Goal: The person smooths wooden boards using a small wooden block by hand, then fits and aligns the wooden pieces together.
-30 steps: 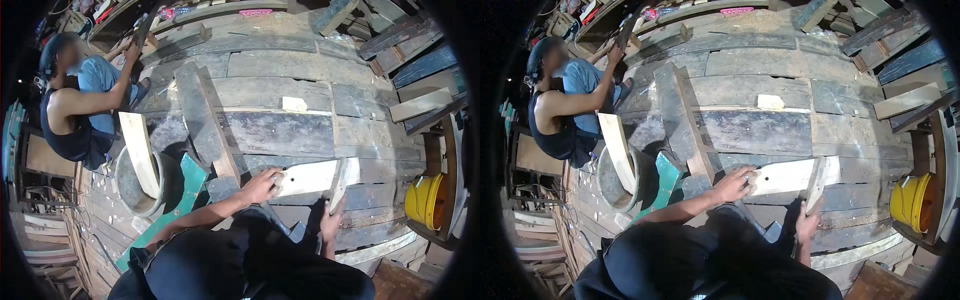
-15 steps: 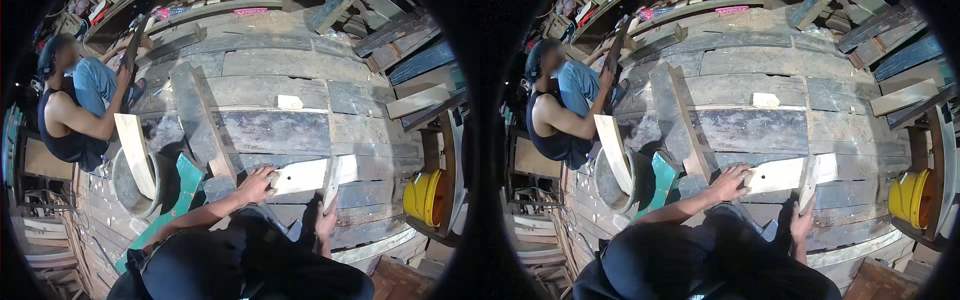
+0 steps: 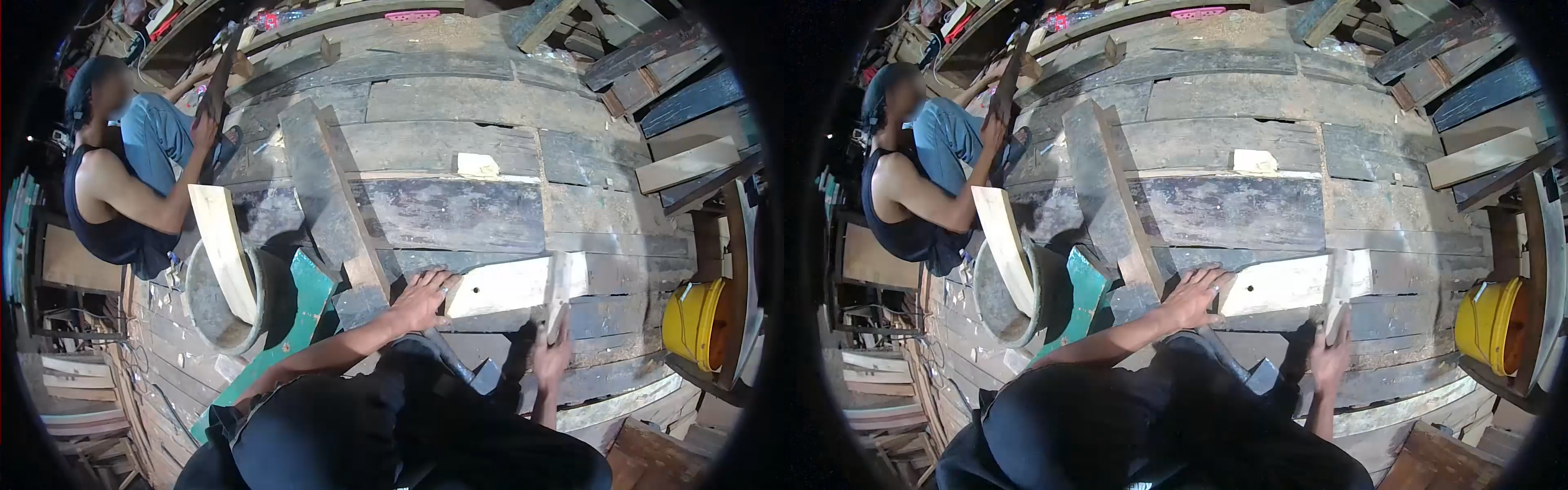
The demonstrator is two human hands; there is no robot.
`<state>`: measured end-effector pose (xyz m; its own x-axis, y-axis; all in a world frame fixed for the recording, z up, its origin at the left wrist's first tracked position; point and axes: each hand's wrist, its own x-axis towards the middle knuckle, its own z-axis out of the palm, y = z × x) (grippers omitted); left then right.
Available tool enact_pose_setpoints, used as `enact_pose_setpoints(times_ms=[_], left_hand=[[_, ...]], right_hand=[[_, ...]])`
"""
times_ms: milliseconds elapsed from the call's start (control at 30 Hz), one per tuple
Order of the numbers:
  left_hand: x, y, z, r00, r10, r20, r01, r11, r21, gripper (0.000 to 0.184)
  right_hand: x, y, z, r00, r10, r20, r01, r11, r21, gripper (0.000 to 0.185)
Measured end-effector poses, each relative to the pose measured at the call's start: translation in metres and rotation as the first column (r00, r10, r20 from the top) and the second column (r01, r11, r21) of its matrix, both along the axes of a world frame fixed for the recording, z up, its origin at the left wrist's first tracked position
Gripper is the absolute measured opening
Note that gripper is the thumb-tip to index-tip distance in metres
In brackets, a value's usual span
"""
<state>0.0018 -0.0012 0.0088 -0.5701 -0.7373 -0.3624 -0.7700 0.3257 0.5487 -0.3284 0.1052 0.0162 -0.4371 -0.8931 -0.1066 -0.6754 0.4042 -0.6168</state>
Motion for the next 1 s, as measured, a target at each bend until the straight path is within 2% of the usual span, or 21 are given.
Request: enact_pose_setpoints(times_ms=[67, 133, 167, 200, 267, 300, 333, 400, 467, 500, 533, 600, 633, 667, 733, 800, 833, 867, 933, 967, 1000], left_hand=[[0.001, 0.002, -0.007, 1.0, -0.003, -0.013, 0.002, 1.0, -0.015, 0.103], [0.001, 0.002, -0.007, 1.0, -0.004, -0.03, 0.003, 1.0, -0.031, 0.103], [0.001, 0.002, -0.008, 1.0, -0.002, -0.03, 0.001, 1.0, -0.031, 0.103], [0.001, 0.003, -0.007, 1.0, 0.002, -0.03, -0.003, 1.0, -0.03, 0.103], [0.001, 0.002, -0.005, 1.0, 0.003, -0.029, -0.005, 0.999, -0.045, 0.103], [0.001, 0.003, -0.005, 0.999, -0.004, -0.037, 0.002, 0.998, -0.059, 0.103], [0.002, 0.003, -0.004, 0.999, -0.013, -0.045, 0.01, 0.997, -0.073, 0.103], [0.002, 0.0, -0.003, 0.999, -0.009, -0.033, 0.007, 0.998, -0.061, 0.102], [0.001, 0.001, -0.002, 1.0, -0.012, -0.01, 0.012, 1.0, -0.027, 0.101], [0.0, 0.003, -0.002, 1.0, -0.011, 0.006, 0.011, 0.999, -0.045, 0.101], [-0.001, 0.003, -0.001, 1.0, -0.015, 0.004, 0.015, 0.999, -0.04, 0.101], [0.001, 0.002, 0.001, 1.0, -0.017, 0.007, 0.017, 1.0, -0.026, 0.101], [0.002, 0.002, -0.001, 1.0, -0.014, 0.002, 0.014, 0.999, -0.031, 0.101], [0.003, 0.002, -0.002, 1.0, -0.015, 0.003, 0.015, 0.999, -0.032, 0.101], [0.001, 0.002, 0.0, 1.0, -0.017, 0.019, 0.018, 0.999, -0.04, 0.1], [0.001, 0.002, -0.001, 1.0, -0.015, -0.001, 0.015, 0.999, -0.034, 0.101], [0.001, 0.003, -0.002, 1.0, -0.025, 0.001, 0.025, 0.998, -0.049, 0.101], [0.001, 0.002, -0.002, 0.999, -0.039, 0.007, 0.039, 0.997, -0.066, 0.102], [0.001, 0.003, -0.007, 0.999, -0.046, 0.005, 0.046, 0.996, -0.082, 0.105], [0.001, 0.002, -0.008, 0.998, -0.046, 0.032, 0.048, 0.994, -0.093, 0.106], [0.001, 0.003, -0.008, 0.997, -0.044, 0.06, 0.05, 0.994, -0.1, 0.107]], right_hand=[[-0.01, -0.006, 0.005, 1.0, -0.001, -0.019, 0.003, 0.996, 0.086, 0.071], [-0.021, -0.009, 0.0, 0.997, -0.032, -0.065, 0.036, 0.997, 0.072, 0.069], [-0.024, -0.008, -0.002, 0.999, 0.023, -0.04, -0.025, 0.999, -0.039, 0.069], [-0.017, -0.005, -0.001, 0.999, 0.023, -0.042, -0.024, 0.999, -0.037, 0.069], [-0.002, -0.007, -0.005, 0.991, 0.022, 0.135, -0.01, 0.996, -0.088, 0.068], [0.004, -0.002, -0.021, 0.998, 0.065, 0.004, -0.064, 0.99, -0.125, 0.067], [0.021, -0.002, -0.008, 0.996, 0.053, 0.068, -0.054, 0.999, 0.005, 0.064], [0.033, 0.011, -0.03, 0.96, 0.274, -0.064, -0.281, 0.944, -0.172, 0.066], [0.05, 0.021, -0.017, 0.953, 0.303, 0.014, -0.303, 0.948, 0.098, 0.068], [0.055, 0.025, -0.011, 0.935, 0.35, -0.05, -0.34, 0.929, 0.144, 0.071], [0.053, 0.03, -0.014, 0.917, 0.376, -0.137, -0.36, 0.924, 0.127, 0.07], [0.033, 0.023, -0.004, 0.9, 0.401, -0.169, -0.389, 0.916, 0.102, 0.07], [0.024, 0.017, 0.003, 0.938, 0.314, -0.145, -0.262, 0.919, 0.294, 0.068], [0.009, 0.018, -0.006, 0.934, 0.265, -0.24, -0.245, 0.963, 0.11, 0.067], [-0.013, 0.004, 0.006, 0.983, -0.042, 0.176, 0.02, 0.992, 0.126, 0.068], [-0.035, -0.001, -0.008, 0.992, 0.055, -0.113, -0.072, 0.986, -0.149, 0.07], [-0.037, -0.003, -0.009, 1.0, -0.003, 0.025, 0.006, 0.993, -0.117, 0.069], [-0.034, -0.001, -0.012, 1.0, -0.009, 0.019, 0.011, 0.993, -0.116, 0.069], [0.002, -0.008, 0.014, 0.978, -0.103, 0.182, 0.111, 0.993, -0.037, 0.069], [0.002, 0.002, -0.015, 0.971, -0.1, 0.216, 0.095, 0.995, 0.035, 0.071], [0.02, 0.004, 0.002, 0.99, 0.109, 0.094, -0.117, 0.99, 0.083, 0.073]])
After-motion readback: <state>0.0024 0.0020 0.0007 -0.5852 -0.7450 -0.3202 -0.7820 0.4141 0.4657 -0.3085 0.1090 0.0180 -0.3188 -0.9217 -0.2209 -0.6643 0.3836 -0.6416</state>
